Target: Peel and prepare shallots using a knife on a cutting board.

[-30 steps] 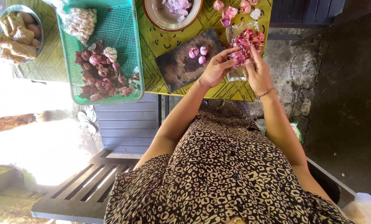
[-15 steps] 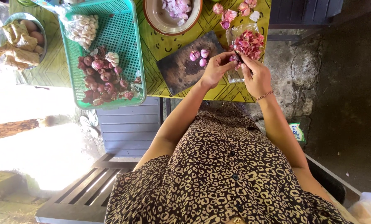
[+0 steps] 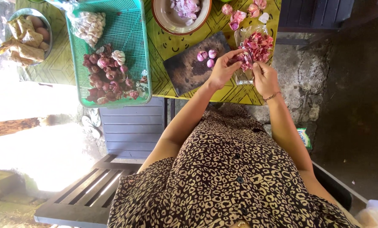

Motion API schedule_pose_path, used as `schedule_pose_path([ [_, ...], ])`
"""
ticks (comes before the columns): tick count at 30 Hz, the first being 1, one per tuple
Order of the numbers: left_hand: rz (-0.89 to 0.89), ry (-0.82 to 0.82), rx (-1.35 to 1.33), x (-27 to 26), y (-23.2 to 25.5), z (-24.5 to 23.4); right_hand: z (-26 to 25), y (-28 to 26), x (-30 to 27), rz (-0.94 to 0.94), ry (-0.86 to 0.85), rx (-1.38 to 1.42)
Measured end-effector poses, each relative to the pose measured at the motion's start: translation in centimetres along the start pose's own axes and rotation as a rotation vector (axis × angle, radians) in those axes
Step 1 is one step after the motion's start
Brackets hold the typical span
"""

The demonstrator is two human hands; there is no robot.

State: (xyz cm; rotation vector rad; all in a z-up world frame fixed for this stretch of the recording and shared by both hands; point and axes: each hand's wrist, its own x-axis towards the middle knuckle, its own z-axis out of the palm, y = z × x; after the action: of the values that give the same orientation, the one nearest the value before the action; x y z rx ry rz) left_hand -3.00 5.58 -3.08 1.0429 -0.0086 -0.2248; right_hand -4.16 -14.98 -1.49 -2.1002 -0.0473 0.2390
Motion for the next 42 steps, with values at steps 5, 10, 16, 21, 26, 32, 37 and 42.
schedule_pose_path([
  [5,0.02,0.038,0.042,0.7,-0.8,0.0,-1.8,-5.4,-0.9,-0.235,-0.015,0.039],
  [10,0.034,0.02,0.222,0.1,0.7,0.9,-3.7,-8.8,-1.6,-0.405,-0.081,-0.012],
  [16,-0.007,0.036,0.087,0.4,0.4,1.5,-5.0,-9.9,-1.7,-0.445,-0.106,-0.126],
  [21,-0.071,0.038,-0.13,0.5,-1.9,0.9,-5.6,-9.9,-1.6,-0.616,-0.001,-0.206],
  [26,-0.157,0.077,-0.242,-0.1,-1.0,1.7,-4.7,-8.4,-0.4,-0.414,-0.076,-0.121],
  [32,-0.11,0.098,-0.233,-0.1,0.1,2.6,-3.7,-6.6,0.5,-0.355,-0.037,0.101],
  [37,-0.057,0.099,-0.267,-0.9,-0.7,2.2,-5.0,-5.6,1.7,-0.122,-0.048,0.072],
  [42,-0.084,0.123,-0.205,-1.4,-0.1,2.5,-6.2,-6.7,0.4,-0.409,-0.197,0.008],
])
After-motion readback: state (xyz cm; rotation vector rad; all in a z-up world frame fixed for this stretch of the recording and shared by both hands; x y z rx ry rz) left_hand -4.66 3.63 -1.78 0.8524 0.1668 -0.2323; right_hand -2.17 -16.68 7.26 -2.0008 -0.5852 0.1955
